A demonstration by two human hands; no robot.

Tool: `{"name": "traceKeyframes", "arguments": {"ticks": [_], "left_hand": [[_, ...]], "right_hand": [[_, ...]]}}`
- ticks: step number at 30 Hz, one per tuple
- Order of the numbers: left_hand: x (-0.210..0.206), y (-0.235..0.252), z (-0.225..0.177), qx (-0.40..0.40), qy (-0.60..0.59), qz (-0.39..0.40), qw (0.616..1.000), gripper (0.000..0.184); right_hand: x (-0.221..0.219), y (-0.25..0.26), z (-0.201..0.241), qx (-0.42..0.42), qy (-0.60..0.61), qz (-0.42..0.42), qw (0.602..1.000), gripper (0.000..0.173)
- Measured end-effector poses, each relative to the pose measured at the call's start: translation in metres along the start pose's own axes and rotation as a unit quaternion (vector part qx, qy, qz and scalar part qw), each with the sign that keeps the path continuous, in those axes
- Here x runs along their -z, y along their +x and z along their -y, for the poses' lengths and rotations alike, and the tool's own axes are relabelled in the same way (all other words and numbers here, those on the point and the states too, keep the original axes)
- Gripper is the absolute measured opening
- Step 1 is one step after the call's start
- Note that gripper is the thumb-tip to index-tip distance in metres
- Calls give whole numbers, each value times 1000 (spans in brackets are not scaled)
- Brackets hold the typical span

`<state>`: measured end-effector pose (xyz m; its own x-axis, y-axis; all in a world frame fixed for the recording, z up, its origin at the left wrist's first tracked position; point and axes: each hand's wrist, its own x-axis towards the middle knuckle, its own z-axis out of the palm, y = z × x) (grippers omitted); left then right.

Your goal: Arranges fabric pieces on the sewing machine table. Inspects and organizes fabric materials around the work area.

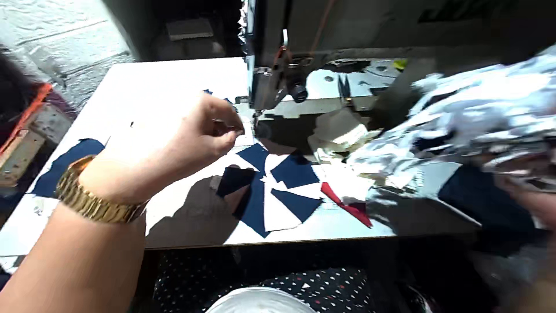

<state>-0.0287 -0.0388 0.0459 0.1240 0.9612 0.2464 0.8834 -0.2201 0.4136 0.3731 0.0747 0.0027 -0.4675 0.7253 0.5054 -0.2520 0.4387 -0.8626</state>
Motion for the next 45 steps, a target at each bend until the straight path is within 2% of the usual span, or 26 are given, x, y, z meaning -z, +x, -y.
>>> {"name": "traceKeyframes", "arguments": {"ticks": [1,3,6,8,11,14,16,19,23,25,27,30,35,39,42,45], "left_hand": [[3,5,2,-2,0,23,1000,12],[5,13,6,-15,-1,72,997,11],[4,25,5,-10,4,114,993,9],[1,31,6,-8,4,127,992,9],[-9,34,12,-6,-36,145,989,10],[-23,32,19,-7,-96,157,983,16],[-39,32,30,-55,-126,142,980,25],[-49,29,29,-56,-130,147,979,33],[-52,28,25,-74,-116,155,978,12],[-49,27,24,-79,-130,159,975,8],[-43,26,25,-82,-151,166,971,8],[-37,24,30,-76,-180,152,969,7],[-46,27,35,-36,-83,107,990,7],[-53,27,33,-75,-121,43,989,9],[-59,25,27,-98,-150,63,982,18],[-65,23,23,-91,-110,104,984,32]], "right_hand": [[-49,12,3,-18,-19,-43,999,24],[-112,32,3,-66,-49,-46,996,25],[-143,45,-17,-114,-94,40,988,21],[-145,51,-30,-136,-138,138,971,22],[-135,64,-34,-171,-208,259,927,35],[-120,78,-35,-136,-266,277,913,35],[-117,86,-33,-136,-267,273,914,35],[-122,95,-36,-127,-260,292,912,29],[-122,109,-46,-90,-181,352,914,21],[-114,114,-52,-84,-138,377,912,22],[-110,113,-55,-115,-101,363,919,29],[-111,101,-62,-154,-96,292,939,33],[-123,86,-65,-119,-155,251,948,25],[-121,83,-69,-100,-210,233,944,25],[-120,82,-67,-106,-207,210,950,19],[-121,81,-65,-113,-207,208,949,12]]}}
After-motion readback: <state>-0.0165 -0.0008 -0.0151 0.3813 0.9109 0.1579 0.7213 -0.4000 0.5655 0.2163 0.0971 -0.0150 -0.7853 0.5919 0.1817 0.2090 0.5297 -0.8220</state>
